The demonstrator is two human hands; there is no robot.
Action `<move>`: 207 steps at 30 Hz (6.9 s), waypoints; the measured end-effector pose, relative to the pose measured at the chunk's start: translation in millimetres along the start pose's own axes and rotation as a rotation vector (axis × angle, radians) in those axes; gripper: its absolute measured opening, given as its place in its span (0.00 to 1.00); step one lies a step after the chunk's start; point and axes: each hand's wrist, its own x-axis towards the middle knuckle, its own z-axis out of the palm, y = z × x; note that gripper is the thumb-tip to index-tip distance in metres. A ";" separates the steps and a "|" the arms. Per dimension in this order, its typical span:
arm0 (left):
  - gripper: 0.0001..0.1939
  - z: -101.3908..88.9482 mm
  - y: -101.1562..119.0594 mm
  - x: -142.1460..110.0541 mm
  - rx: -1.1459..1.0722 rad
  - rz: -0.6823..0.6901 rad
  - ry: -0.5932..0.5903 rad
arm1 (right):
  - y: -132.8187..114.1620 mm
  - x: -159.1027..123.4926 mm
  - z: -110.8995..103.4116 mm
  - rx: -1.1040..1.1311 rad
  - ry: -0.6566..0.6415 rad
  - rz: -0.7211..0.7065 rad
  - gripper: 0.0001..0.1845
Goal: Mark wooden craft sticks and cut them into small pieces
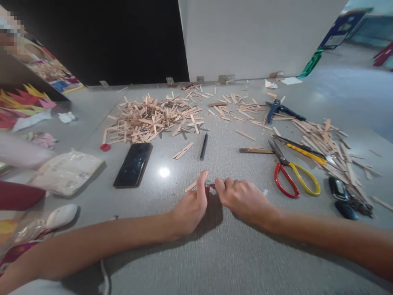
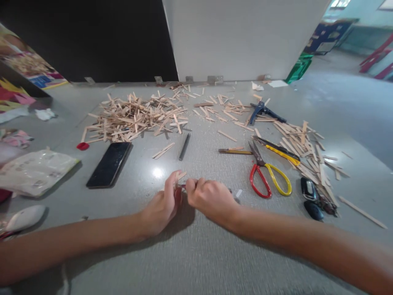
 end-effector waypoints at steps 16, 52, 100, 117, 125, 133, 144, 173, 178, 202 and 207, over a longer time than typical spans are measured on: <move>0.28 -7.4 1.9 6.0 -0.180 -0.120 -0.025 | -3.8 4.0 -15.1 0.114 -0.060 0.131 0.17; 0.13 -26.5 8.6 18.8 -0.448 0.058 0.045 | 53.2 -20.5 -27.0 0.610 -0.171 0.037 0.21; 0.28 -32.0 11.4 28.4 -0.784 -0.120 -0.083 | 77.4 8.1 6.0 1.801 -0.572 0.135 0.29; 0.17 -29.9 8.3 25.9 -0.521 -0.030 -0.036 | 63.0 -9.3 -19.5 0.517 -0.243 0.063 0.16; 0.20 -30.8 9.1 27.8 -0.604 -0.039 -0.099 | 74.8 -0.6 -17.5 1.128 -0.256 0.106 0.18; 0.28 -33.2 12.6 30.2 -0.772 -0.115 -0.122 | 76.0 9.5 -4.3 1.605 -0.498 0.156 0.24; 0.29 -29.9 8.5 29.9 -0.862 -0.181 -0.146 | 72.1 11.1 9.2 1.928 -0.623 0.175 0.29; 0.24 -29.0 7.2 28.9 -0.560 -0.066 -0.099 | 72.7 2.0 -5.9 1.222 -0.233 0.110 0.17; 0.25 -30.1 9.2 30.3 -0.699 -0.120 -0.114 | 73.4 8.0 -3.3 1.402 -0.351 0.125 0.18; 0.24 -30.1 10.2 33.5 -0.752 -0.193 -0.056 | 45.0 8.2 13.4 1.553 -0.215 0.300 0.21; 0.28 -31.9 11.9 34.6 -0.872 -0.235 -0.122 | 38.6 0.8 22.2 1.158 0.095 0.204 0.20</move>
